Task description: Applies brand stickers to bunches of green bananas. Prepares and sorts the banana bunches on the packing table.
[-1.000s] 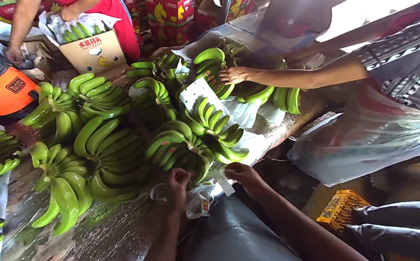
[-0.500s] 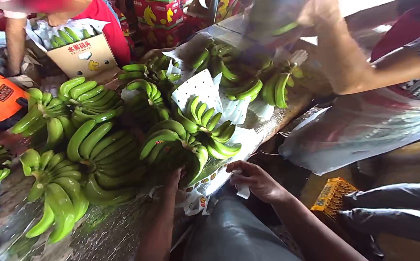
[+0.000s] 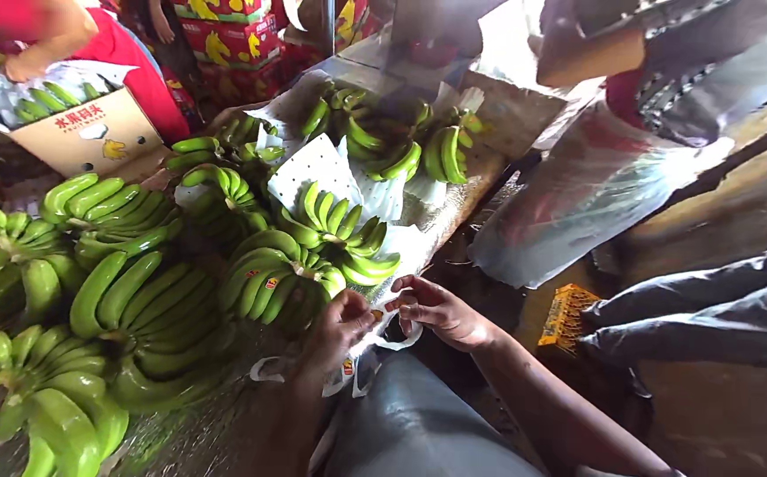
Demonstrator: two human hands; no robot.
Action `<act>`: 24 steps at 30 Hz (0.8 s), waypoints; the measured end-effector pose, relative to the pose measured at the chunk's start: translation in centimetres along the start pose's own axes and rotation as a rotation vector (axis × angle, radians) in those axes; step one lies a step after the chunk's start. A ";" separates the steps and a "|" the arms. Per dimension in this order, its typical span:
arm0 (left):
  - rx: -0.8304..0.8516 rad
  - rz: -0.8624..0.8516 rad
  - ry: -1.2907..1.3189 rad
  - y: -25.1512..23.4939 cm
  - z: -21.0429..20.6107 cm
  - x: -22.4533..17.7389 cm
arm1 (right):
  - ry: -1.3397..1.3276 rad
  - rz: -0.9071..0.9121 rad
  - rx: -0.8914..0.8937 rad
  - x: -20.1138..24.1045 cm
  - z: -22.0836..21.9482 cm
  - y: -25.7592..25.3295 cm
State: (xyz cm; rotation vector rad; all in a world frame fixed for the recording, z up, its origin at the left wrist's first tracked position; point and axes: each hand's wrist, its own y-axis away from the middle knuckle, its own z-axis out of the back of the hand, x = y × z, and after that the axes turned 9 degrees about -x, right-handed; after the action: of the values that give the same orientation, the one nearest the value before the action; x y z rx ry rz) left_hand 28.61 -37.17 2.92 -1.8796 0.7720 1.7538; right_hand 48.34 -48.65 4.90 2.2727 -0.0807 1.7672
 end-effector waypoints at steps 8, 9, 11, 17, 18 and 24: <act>0.392 -0.213 -0.318 -1.5 1.1 -3.8 | 0.150 -0.026 0.282 -1.2 3.4 1.9; 0.468 -0.206 -0.324 -1.8 0.6 -4.3 | 0.103 0.021 0.284 -1.5 3.3 1.8; 0.538 -0.195 -0.325 -2.7 -0.6 -5.1 | -0.005 0.052 0.300 -1.5 3.1 1.4; 0.165 -0.486 -0.602 -5.4 -3.7 -4.1 | -0.050 0.055 0.005 0.4 2.8 0.4; 0.099 -0.559 -0.652 -5.9 -4.3 -3.8 | -0.045 0.065 -0.061 0.7 3.1 0.3; 0.063 -0.787 -1.040 -7.5 -9.2 -4.0 | 0.083 0.079 -0.150 2.2 6.3 0.0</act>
State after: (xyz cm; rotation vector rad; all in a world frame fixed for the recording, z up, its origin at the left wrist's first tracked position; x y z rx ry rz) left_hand 40.36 -37.34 7.32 -0.7752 -0.2781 1.7479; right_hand 54.83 -49.93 5.56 2.1151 -0.2809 1.8265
